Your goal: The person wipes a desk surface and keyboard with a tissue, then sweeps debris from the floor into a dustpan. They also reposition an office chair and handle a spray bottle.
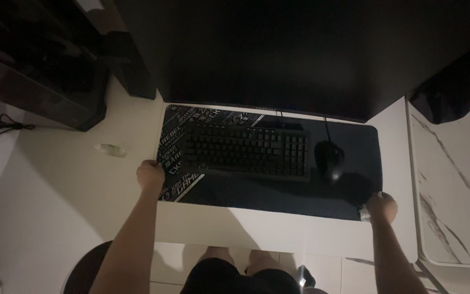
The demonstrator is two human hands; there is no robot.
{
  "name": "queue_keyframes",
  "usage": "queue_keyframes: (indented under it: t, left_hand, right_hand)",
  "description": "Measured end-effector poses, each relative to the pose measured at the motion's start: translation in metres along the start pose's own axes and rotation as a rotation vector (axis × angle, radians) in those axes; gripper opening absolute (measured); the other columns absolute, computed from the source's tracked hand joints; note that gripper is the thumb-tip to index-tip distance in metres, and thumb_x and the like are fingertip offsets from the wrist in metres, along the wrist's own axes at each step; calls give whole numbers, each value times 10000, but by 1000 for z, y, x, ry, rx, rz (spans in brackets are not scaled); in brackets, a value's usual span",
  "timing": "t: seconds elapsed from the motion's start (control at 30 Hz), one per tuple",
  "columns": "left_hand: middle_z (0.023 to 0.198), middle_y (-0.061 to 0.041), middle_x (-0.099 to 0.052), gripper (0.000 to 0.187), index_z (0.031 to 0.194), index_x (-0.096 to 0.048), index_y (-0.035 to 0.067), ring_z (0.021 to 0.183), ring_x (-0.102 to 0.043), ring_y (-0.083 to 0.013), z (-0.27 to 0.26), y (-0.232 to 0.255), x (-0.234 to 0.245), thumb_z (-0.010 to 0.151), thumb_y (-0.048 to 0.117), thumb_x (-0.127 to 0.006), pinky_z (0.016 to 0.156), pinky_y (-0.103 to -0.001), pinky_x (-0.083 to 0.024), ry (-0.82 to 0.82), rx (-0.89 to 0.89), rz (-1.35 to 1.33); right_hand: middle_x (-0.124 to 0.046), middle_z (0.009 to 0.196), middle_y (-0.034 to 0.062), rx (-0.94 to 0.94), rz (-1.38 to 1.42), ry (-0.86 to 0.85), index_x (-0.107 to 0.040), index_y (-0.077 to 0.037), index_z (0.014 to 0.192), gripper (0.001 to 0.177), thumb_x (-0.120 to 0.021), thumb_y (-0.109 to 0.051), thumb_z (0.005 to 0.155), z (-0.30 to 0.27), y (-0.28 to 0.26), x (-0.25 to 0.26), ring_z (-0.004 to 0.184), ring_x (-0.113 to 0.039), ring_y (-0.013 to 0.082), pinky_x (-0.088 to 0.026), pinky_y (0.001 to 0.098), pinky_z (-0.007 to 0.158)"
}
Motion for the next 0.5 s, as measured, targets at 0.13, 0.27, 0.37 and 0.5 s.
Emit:
queue_keyframes:
  t: [0.13,0.27,0.37,0.5]
  left_hand:
    - [1096,-218,-739,274,1118,-748,33,1037,-704,-389,-1,6,4,913,215,-747,917,-470,-559,10,23,0]
    - [1091,-228,-737,287,1121,-737,15,1031,-702,-390,-9,19,17,911,210,-745,921,-467,-557,34,6,-14]
    - [1178,-204,-679,297,1112,-721,51,1101,-617,-411,-21,39,37,875,230,-745,927,-502,-504,17,59,137]
    - [1269,-257,-641,450,1304,-626,-17,1153,-604,-420,-55,83,45,910,198,-663,999,-499,-484,-13,-235,15]
  right_hand:
    - [-730,1101,273,41,-49,27,-779,-23,1177,337,-631,-266,997,0,0,1,1042,-689,440,-528,514,911]
    - [-739,1162,280,-34,-26,-28,-760,-43,1234,343,-606,-248,1006,-1,7,-5,1086,-695,435,-525,508,987]
    - [-665,1222,286,14,-73,113,-706,-25,1286,386,-655,-173,933,-7,0,6,1104,-655,434,-522,515,949]
    - [-592,1313,264,390,-135,327,-627,-14,1401,527,-685,-75,881,-60,-59,20,1141,-629,410,-542,515,894]
Point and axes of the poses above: each hand's wrist, its own z-axis towards the middle knuckle, its own x-axis out of the back of the hand, y = z × x, the point moved 7 cm from there along z, towards the middle knuckle
